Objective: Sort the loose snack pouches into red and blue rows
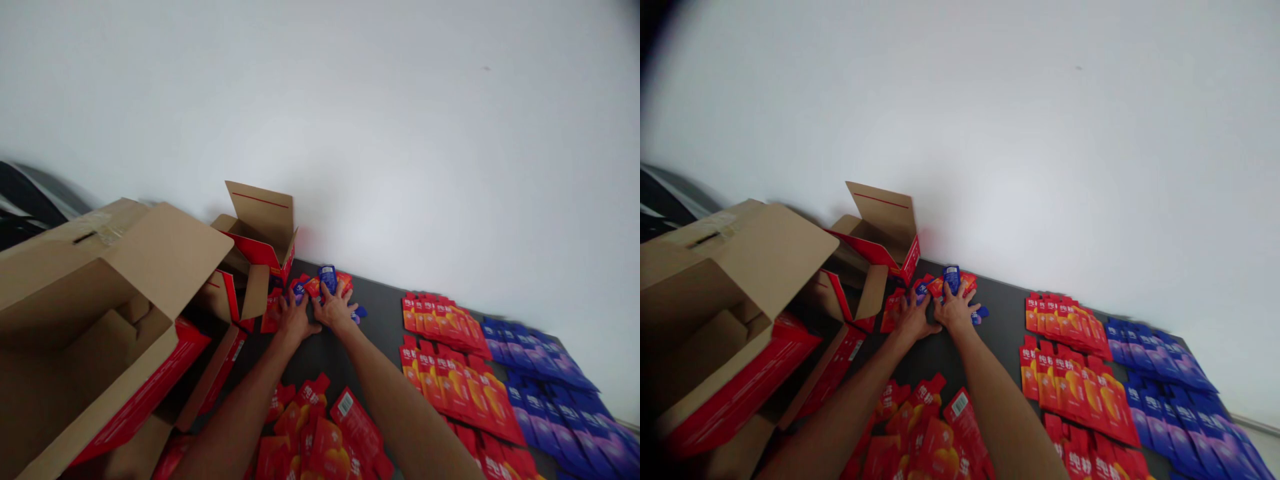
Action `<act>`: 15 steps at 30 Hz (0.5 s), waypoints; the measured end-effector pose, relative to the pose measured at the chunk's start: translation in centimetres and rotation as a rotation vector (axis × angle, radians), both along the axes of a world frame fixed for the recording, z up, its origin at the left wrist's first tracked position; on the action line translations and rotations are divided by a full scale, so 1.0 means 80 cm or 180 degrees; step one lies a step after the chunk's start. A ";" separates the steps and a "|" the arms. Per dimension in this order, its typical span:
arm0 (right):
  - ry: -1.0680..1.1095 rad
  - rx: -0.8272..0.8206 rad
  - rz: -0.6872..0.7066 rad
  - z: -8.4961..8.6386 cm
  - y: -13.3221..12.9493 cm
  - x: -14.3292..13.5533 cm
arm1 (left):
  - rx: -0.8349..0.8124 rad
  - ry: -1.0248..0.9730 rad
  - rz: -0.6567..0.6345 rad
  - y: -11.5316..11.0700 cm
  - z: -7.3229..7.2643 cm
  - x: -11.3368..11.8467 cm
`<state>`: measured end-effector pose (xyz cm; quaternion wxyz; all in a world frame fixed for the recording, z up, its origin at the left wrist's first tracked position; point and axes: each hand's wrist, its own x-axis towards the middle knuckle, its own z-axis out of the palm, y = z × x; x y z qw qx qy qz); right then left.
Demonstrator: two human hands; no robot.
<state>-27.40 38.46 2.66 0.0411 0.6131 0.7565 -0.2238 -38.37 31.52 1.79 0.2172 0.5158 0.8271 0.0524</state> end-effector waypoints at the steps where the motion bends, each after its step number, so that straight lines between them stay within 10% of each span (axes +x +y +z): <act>1: 0.0012 0.0012 -0.0019 0.001 -0.005 0.003 | -0.0003 0.0010 -0.0014 -0.004 0.001 0.003; 15: 0.0042 0.0114 -0.0108 0.006 -0.125 0.046 | 0.0053 -0.0077 -0.0279 -0.104 0.023 0.049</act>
